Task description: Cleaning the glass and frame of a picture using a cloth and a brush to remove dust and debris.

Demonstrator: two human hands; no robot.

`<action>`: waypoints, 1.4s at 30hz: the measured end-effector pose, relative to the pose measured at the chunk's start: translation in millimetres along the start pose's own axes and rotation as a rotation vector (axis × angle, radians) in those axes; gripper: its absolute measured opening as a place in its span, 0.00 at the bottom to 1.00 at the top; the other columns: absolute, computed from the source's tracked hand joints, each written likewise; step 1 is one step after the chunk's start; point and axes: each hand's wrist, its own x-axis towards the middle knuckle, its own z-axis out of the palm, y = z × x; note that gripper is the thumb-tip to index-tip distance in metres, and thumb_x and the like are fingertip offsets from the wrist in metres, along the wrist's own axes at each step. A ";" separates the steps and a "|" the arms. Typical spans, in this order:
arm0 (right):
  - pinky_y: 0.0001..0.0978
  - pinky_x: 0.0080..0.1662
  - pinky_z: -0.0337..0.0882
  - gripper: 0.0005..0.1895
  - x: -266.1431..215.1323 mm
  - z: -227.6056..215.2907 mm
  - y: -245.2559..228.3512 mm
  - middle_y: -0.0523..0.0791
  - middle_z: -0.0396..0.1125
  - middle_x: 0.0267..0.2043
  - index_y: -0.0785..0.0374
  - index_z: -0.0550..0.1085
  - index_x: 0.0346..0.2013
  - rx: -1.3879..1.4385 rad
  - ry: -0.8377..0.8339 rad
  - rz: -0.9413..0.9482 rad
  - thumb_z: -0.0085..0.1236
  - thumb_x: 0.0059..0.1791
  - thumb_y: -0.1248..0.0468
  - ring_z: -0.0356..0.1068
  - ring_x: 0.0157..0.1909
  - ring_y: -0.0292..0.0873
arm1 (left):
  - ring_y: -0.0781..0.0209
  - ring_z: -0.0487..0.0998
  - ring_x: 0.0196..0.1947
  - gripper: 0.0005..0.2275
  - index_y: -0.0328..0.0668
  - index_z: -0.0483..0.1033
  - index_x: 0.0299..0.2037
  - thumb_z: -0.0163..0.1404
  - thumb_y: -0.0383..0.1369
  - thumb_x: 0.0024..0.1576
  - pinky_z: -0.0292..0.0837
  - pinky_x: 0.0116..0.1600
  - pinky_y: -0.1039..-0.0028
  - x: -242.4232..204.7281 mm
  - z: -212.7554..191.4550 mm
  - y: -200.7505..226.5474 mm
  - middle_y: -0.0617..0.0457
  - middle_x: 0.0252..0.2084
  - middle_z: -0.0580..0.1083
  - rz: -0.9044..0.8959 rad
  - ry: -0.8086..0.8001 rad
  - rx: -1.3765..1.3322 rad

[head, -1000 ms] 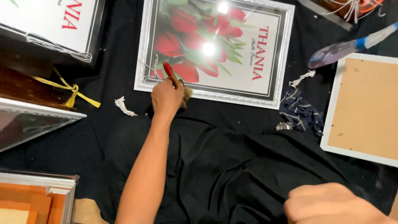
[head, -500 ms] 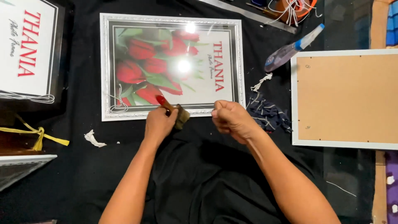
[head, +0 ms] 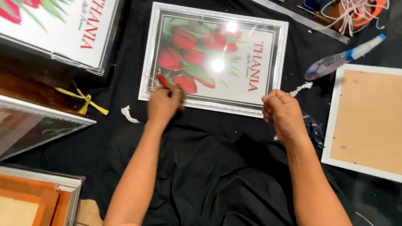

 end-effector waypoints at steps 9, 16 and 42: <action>0.47 0.47 0.68 0.33 -22.6 64.6 19.4 0.55 0.70 0.33 0.63 0.69 0.66 -0.716 -0.085 0.007 0.58 0.52 0.46 0.71 0.40 0.55 | 0.26 0.79 0.33 0.09 0.40 0.74 0.46 0.43 0.32 0.61 0.76 0.34 0.48 -58.9 45.4 84.3 0.41 0.37 0.73 0.563 -0.362 -0.304; 0.43 0.42 0.71 0.13 -15.6 55.6 55.2 0.47 0.69 0.20 0.56 0.79 0.34 -1.013 0.184 -0.278 0.61 0.51 0.51 0.74 0.33 0.54 | 0.31 0.80 0.50 0.31 0.40 0.72 0.64 0.57 0.50 0.53 0.74 0.55 0.42 7.8 26.0 57.3 0.39 0.43 0.82 0.604 -0.830 -0.257; 0.31 0.39 0.67 0.05 4.2 302.6 79.3 0.42 0.72 0.29 0.55 0.75 0.36 -0.781 -0.153 -0.344 0.55 0.49 0.60 0.67 0.30 0.41 | 0.54 0.77 0.59 0.21 0.43 0.71 0.55 0.51 0.41 0.52 0.71 0.63 0.56 138.5 -90.5 -66.8 0.48 0.58 0.75 -0.725 0.462 -1.501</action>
